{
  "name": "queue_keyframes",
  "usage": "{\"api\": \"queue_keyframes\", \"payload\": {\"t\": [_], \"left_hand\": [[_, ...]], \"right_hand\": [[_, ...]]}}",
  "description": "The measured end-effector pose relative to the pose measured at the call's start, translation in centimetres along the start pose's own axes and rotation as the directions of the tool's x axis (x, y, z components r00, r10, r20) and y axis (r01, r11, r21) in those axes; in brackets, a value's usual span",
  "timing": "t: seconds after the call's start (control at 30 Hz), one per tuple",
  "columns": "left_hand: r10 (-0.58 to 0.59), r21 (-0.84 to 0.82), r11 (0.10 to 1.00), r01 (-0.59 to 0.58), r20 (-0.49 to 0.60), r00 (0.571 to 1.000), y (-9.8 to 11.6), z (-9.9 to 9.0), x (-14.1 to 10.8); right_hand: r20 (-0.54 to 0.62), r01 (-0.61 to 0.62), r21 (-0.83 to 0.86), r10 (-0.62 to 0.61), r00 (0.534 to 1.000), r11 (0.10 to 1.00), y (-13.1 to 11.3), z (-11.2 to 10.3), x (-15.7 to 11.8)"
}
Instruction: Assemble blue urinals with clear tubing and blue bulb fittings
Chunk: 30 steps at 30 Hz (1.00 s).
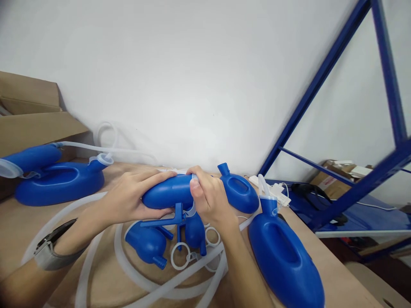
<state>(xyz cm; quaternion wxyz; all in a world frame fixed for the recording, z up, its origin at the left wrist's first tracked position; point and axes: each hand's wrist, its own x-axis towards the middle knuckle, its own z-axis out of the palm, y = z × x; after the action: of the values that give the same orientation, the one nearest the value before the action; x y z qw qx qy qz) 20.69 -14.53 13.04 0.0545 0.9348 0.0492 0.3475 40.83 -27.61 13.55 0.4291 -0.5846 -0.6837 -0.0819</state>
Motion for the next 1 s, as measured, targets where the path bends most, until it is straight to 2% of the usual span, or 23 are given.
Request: {"api": "queue_keyframes", "payload": {"t": [0.13,0.2,0.23,0.3,0.37,0.4,0.5,0.57,0.63,0.73,0.9,1.0], "left_hand": [[0.03,0.143,0.989,-0.028,-0.012,0.999,-0.5,0.1,-0.1],[0.007,0.225,0.974,-0.001,-0.024,1.0,-0.6,0.0,-0.1],[-0.016,0.247,0.969,0.027,-0.05,0.999,-0.7,-0.2,-0.1],[-0.088,0.239,0.964,0.12,-0.142,0.986,-0.8,-0.5,-0.1],[-0.173,0.183,0.958,0.22,-0.24,0.955,-1.0,-0.9,-0.1],[-0.211,0.158,0.952,0.261,-0.277,0.937,-1.1,-1.0,-0.1],[-0.282,0.124,0.932,0.34,-0.34,0.897,-1.1,-1.3,-0.1],[-0.296,0.118,0.926,0.359,-0.366,0.882,-1.0,-1.3,0.0],[-0.284,0.107,0.933,0.344,-0.371,0.884,-0.9,-1.2,0.0],[-0.26,0.077,0.949,0.304,-0.352,0.899,-0.9,-1.2,-0.1],[-0.274,0.075,0.944,0.323,-0.372,0.887,-1.3,-1.3,0.0],[-0.262,0.076,0.947,0.311,-0.374,0.89,-1.1,-1.1,0.0]], "right_hand": [[0.11,-0.074,0.12,0.06,0.992,0.99,1.3,0.3,0.2],[0.118,-0.099,0.213,0.075,0.99,0.972,2.1,0.5,0.1],[0.084,-0.096,0.255,0.077,0.993,0.962,2.4,0.5,0.1],[-0.061,-0.061,0.302,0.083,0.995,0.951,2.5,0.3,0.1],[-0.196,0.005,0.265,0.049,0.979,0.964,1.9,-0.1,0.1],[-0.208,0.032,0.221,0.015,0.978,0.975,1.4,-0.3,0.1],[-0.101,0.059,0.116,-0.047,0.994,0.992,-0.2,-0.1,0.1],[-0.068,0.001,0.178,0.011,0.998,0.984,-1.0,0.7,0.1],[-0.076,-0.062,0.343,0.093,0.993,0.937,-1.3,1.6,0.2],[-0.066,-0.103,0.572,0.171,0.983,0.814,-1.1,2.3,0.4],[0.025,-0.179,0.764,0.249,0.968,0.62,-0.7,1.6,0.7],[-0.056,-0.146,0.756,0.285,0.957,0.638,-0.8,2.0,0.9]]}}
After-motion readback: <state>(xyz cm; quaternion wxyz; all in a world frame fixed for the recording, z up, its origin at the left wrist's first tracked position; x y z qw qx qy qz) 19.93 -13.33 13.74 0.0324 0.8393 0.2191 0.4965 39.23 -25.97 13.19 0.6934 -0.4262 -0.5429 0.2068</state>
